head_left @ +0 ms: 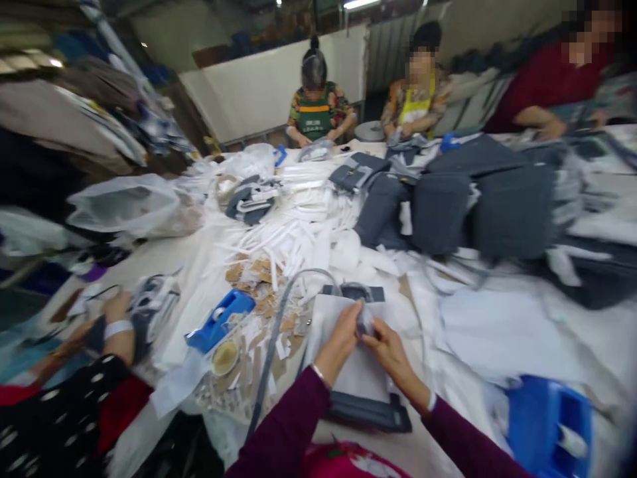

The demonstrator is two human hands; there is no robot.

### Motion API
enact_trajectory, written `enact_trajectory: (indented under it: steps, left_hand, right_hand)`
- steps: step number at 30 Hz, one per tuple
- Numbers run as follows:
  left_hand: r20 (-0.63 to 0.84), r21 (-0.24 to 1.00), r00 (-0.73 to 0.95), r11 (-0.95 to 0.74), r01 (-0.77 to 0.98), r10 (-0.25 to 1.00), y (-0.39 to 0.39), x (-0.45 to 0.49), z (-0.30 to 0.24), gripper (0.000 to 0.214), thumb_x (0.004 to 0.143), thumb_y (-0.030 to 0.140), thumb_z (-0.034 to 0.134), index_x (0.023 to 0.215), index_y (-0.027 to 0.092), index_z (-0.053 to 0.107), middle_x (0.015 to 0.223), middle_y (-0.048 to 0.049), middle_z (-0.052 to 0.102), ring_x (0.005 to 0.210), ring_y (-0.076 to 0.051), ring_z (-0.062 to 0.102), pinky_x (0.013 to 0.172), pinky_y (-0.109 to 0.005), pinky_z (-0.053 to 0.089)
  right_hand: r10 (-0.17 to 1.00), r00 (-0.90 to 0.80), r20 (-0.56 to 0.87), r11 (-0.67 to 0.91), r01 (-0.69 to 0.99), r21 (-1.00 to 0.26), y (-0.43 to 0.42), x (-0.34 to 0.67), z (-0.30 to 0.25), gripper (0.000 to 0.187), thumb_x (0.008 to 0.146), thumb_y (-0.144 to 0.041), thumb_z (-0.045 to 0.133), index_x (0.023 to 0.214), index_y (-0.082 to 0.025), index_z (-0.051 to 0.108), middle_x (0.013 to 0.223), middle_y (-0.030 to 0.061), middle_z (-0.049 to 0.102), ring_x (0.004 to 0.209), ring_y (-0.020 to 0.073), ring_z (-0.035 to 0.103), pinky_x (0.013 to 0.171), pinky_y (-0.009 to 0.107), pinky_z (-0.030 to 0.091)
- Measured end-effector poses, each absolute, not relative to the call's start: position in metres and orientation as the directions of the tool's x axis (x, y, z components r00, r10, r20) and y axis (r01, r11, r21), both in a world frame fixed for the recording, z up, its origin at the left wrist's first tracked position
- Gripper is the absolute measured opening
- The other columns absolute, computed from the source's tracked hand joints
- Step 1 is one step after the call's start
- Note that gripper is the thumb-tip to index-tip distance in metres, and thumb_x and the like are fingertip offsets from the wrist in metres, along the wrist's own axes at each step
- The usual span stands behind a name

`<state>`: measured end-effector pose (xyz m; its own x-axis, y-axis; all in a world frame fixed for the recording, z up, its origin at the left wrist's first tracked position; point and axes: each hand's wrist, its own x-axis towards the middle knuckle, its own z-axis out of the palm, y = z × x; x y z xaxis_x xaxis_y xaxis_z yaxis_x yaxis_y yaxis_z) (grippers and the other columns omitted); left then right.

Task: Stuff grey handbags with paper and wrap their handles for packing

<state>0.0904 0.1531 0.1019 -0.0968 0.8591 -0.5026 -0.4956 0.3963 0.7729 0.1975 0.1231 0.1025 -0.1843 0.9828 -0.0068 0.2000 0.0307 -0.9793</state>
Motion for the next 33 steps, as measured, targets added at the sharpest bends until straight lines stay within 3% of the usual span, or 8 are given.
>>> enact_trajectory:
  steps: [4, 7, 12, 17, 20, 23, 28, 33]
  left_hand:
    - [-0.339, 0.933, -0.264, 0.287, -0.219, 0.903, 0.147, 0.07, 0.107, 0.025, 0.076, 0.041, 0.067, 0.086, 0.019, 0.063, 0.089, -0.0038, 0.062, 0.091, -0.019, 0.054, 0.085, -0.028, 0.04]
    - [-0.306, 0.952, -0.22, 0.298, -0.069, 0.926, 0.138, 0.059, 0.119, 0.028, 0.077, 0.044, 0.065, 0.075, 0.016, 0.064, 0.076, -0.0024, 0.06, 0.074, -0.015, 0.052, 0.069, -0.026, 0.039]
    - [-0.49, 0.834, 0.076, 0.492, -0.25, 0.869, 0.134, 0.066, 0.123, 0.037, 0.063, 0.047, 0.076, 0.067, 0.012, 0.062, 0.06, 0.0006, 0.053, 0.053, -0.008, 0.043, 0.051, -0.023, 0.03]
    - [-0.503, 0.826, 0.011, 0.485, -0.288, 0.864, 0.133, 0.071, 0.11, 0.041, 0.056, 0.048, 0.079, 0.063, 0.013, 0.058, 0.053, 0.004, 0.048, 0.047, -0.006, 0.038, 0.047, -0.023, 0.023]
    - [-0.504, 0.833, -0.005, 0.485, -0.265, 0.864, 0.13, 0.067, 0.107, 0.04, 0.055, 0.044, 0.081, 0.061, 0.014, 0.056, 0.048, 0.0064, 0.044, 0.043, -0.004, 0.034, 0.046, -0.023, 0.02]
    - [-0.504, 0.835, 0.022, 0.494, -0.243, 0.863, 0.127, 0.066, 0.105, 0.038, 0.057, 0.043, 0.081, 0.059, 0.014, 0.055, 0.043, 0.0078, 0.04, 0.039, -0.004, 0.031, 0.044, -0.024, 0.017]
    - [-0.505, 0.828, 0.048, 0.5, -0.256, 0.862, 0.121, 0.072, 0.099, 0.039, 0.058, 0.045, 0.079, 0.068, 0.015, 0.055, 0.047, 0.0089, 0.043, 0.035, -0.002, 0.028, 0.041, -0.023, 0.015]
    - [-0.537, 0.801, 0.046, 0.526, -0.286, 0.842, 0.114, 0.078, 0.094, 0.045, 0.058, 0.049, 0.077, 0.074, 0.018, 0.049, 0.054, 0.0063, 0.053, 0.039, -0.005, 0.045, 0.042, -0.02, 0.024]
  right_hand:
    - [0.993, -0.114, 0.024, 0.053, 0.256, -0.965, 0.126, 0.202, 0.1, 0.017, 0.077, -0.028, 0.054, 0.064, -0.02, 0.047, 0.07, -0.0011, 0.046, 0.068, 0.0167, 0.046, 0.063, 0.028, 0.036]
    - [0.993, -0.105, 0.056, 0.081, 0.246, -0.966, 0.124, 0.202, 0.097, 0.018, 0.079, -0.026, 0.053, 0.064, -0.02, 0.044, 0.071, -0.0014, 0.043, 0.068, 0.0158, 0.044, 0.063, 0.028, 0.034]
    - [0.993, -0.105, 0.056, 0.08, 0.25, -0.965, 0.122, 0.197, 0.098, 0.017, 0.079, -0.023, 0.053, 0.064, -0.02, 0.045, 0.071, -0.0015, 0.044, 0.067, 0.0153, 0.043, 0.062, 0.027, 0.033]
    - [0.983, -0.176, 0.046, 0.102, 0.325, -0.94, 0.119, 0.213, 0.11, 0.009, 0.078, -0.018, 0.048, 0.076, -0.019, 0.057, 0.08, 0.0013, 0.053, 0.074, 0.0165, 0.051, 0.069, 0.028, 0.04]
    - [0.996, -0.065, 0.065, 0.085, 0.387, -0.918, 0.109, 0.234, 0.113, 0.022, 0.079, -0.02, 0.048, 0.099, -0.02, 0.058, 0.099, 0.0059, 0.056, 0.09, 0.0198, 0.054, 0.078, 0.032, 0.044]
    - [0.996, 0.082, -0.046, -0.078, 0.454, -0.887, 0.094, 0.25, 0.107, 0.033, 0.076, -0.029, 0.055, 0.107, -0.018, 0.052, 0.1, 0.0079, 0.054, 0.088, 0.0214, 0.056, 0.076, 0.035, 0.046]
    - [0.945, 0.038, -0.324, -0.301, 0.484, -0.822, 0.074, 0.248, 0.095, 0.062, 0.069, -0.037, 0.063, 0.122, -0.015, 0.042, 0.086, 0.0015, 0.053, 0.07, 0.0182, 0.057, 0.07, 0.033, 0.046]
    - [0.883, 0.061, -0.466, -0.453, 0.376, -0.809, 0.076, 0.242, 0.1, 0.047, 0.061, -0.026, 0.065, 0.105, -0.017, 0.05, 0.067, -0.0043, 0.052, 0.063, 0.0154, 0.055, 0.062, 0.027, 0.042]
